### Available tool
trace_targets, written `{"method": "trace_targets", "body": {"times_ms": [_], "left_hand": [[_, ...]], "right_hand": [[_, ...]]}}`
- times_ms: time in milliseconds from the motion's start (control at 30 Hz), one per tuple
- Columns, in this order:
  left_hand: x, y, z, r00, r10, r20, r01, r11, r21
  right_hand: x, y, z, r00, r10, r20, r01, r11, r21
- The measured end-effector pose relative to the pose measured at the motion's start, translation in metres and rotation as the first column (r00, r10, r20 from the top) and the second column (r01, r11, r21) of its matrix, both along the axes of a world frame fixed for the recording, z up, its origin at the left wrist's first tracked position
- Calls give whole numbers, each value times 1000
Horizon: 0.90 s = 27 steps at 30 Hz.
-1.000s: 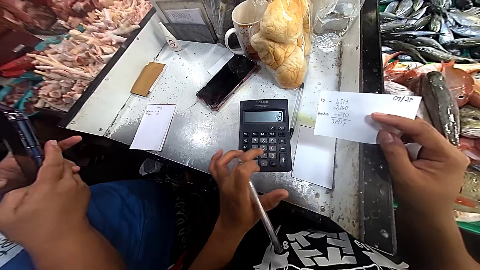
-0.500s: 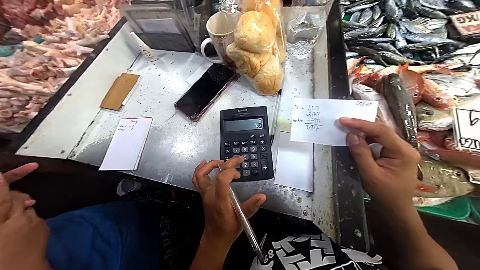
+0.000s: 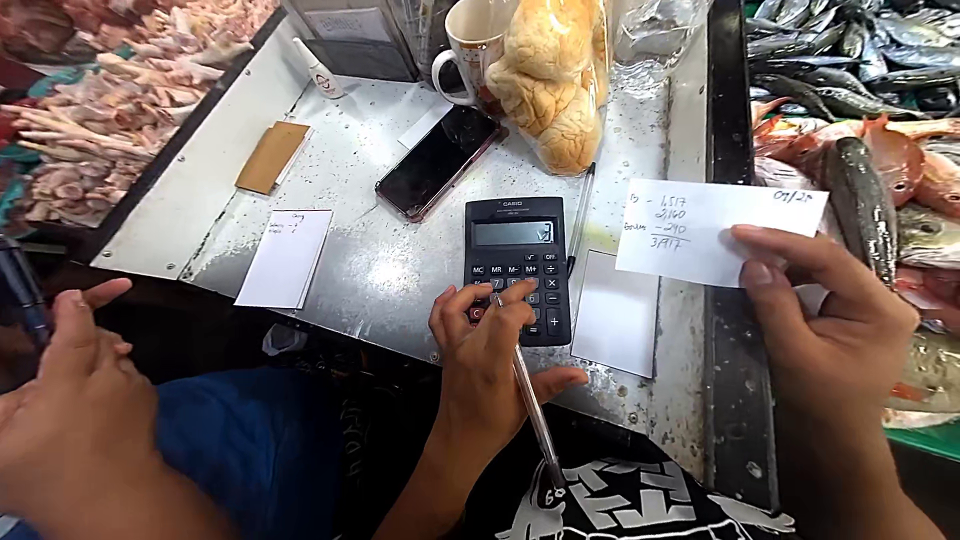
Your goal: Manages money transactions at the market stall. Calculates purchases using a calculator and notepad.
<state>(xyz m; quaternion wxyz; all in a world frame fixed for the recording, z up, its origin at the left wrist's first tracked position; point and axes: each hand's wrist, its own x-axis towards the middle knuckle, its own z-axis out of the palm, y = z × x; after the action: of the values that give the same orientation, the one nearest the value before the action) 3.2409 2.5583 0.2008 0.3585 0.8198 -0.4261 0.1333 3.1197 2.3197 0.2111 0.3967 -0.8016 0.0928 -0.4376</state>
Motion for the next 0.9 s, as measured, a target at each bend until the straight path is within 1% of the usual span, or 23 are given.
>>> {"method": "trace_targets", "body": {"times_ms": [133, 167, 233, 300, 333, 400, 567, 733, 867, 900], "left_hand": [[0, -4, 6, 999, 14, 28, -18, 992, 129], [1, -2, 7, 1000, 17, 23, -20, 992, 125], [4, 3, 6, 999, 42, 6, -42, 999, 7], [6, 13, 4, 996, 93, 16, -89, 984, -154], [5, 17, 2, 993, 116, 24, -108, 973, -206], [3, 22, -4, 991, 131, 33, -120, 965, -233], [-2, 22, -15, 990, 139, 29, -134, 981, -143], [4, 13, -9, 989, 149, 9, -147, 980, -136], [6, 3, -5, 981, 192, 28, -192, 981, -2], [6, 4, -5, 982, 188, 31, -189, 982, -1]], "right_hand": [[0, -1, -2, 1000, -3, 1, 3, 1000, -7], [0, -1, -2, 1000, -2, -2, 1, 1000, -10], [0, -2, -2, 1000, 4, -1, -4, 1000, -8], [1, -1, -2, 1000, 6, 4, -6, 1000, 3], [1, -1, -3, 1000, 2, 2, -2, 1000, 9], [0, 0, -3, 1000, -9, -4, 9, 1000, 9], [0, -1, -3, 1000, -6, -6, 6, 1000, 3], [0, -2, -2, 1000, 6, -1, -6, 1000, 3], [0, -2, -2, 1000, 7, 2, -7, 1000, 1], [0, -2, -2, 1000, 10, 2, -10, 1000, 0]]}}
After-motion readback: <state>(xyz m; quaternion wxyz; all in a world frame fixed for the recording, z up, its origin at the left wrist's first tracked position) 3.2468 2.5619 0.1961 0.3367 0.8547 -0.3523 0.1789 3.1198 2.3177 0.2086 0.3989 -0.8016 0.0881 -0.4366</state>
